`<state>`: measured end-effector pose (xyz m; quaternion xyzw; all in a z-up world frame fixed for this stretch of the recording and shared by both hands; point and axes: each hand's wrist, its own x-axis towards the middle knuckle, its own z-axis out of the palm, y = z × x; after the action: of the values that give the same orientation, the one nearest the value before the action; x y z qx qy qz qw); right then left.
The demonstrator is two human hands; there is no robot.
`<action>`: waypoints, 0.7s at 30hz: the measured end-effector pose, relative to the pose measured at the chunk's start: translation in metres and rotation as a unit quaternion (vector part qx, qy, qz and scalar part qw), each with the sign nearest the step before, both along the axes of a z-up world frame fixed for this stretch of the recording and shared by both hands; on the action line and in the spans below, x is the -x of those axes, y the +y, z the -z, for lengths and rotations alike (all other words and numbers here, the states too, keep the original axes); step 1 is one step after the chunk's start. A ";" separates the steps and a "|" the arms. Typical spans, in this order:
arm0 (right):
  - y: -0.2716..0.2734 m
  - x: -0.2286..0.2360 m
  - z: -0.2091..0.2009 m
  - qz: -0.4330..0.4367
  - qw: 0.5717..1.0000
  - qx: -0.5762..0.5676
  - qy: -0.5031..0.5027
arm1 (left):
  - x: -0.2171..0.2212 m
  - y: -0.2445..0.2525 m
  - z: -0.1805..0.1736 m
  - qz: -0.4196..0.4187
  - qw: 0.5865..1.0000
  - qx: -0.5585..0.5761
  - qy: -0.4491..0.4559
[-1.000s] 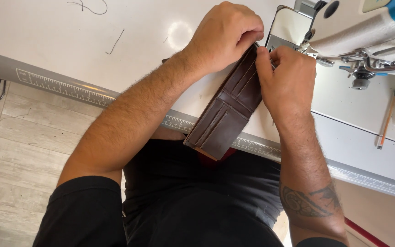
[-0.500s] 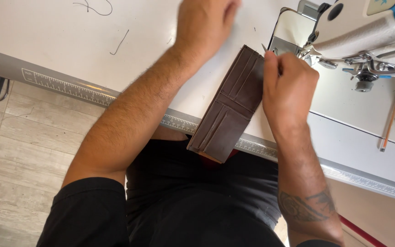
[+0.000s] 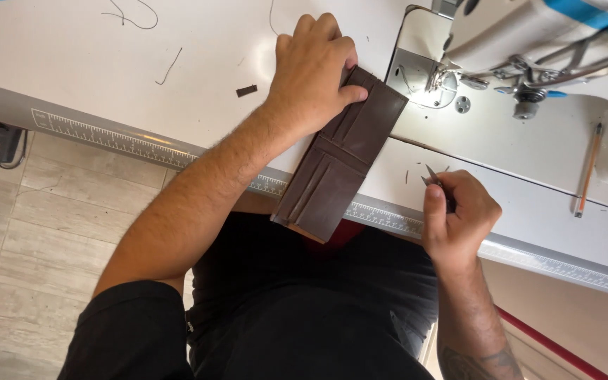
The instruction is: Sewing leather pieces together to assemble a wallet and trimming excess threads using snips.
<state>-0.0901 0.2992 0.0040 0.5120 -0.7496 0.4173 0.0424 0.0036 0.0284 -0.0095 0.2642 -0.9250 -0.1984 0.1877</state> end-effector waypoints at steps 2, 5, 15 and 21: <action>0.002 0.000 0.000 0.000 1.000 0.001 -0.001 | -0.002 0.008 -0.007 0.019 0.998 -0.058 0.016; 0.003 0.001 -0.003 -0.009 1.000 0.007 -0.002 | -0.011 0.023 -0.033 0.066 0.969 -0.228 0.065; 0.011 0.043 -0.038 -0.157 0.983 -0.004 0.096 | -0.028 0.076 -0.076 0.220 0.914 -0.336 0.052; 0.007 0.055 -0.044 -0.208 0.967 -0.055 0.135 | -0.025 0.081 -0.076 0.247 0.908 -0.339 0.029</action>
<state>-0.1453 0.3058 0.0481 0.7102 -0.6354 0.3019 0.0271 0.0289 0.1095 0.0667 0.0697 -0.8320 -0.5472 0.0586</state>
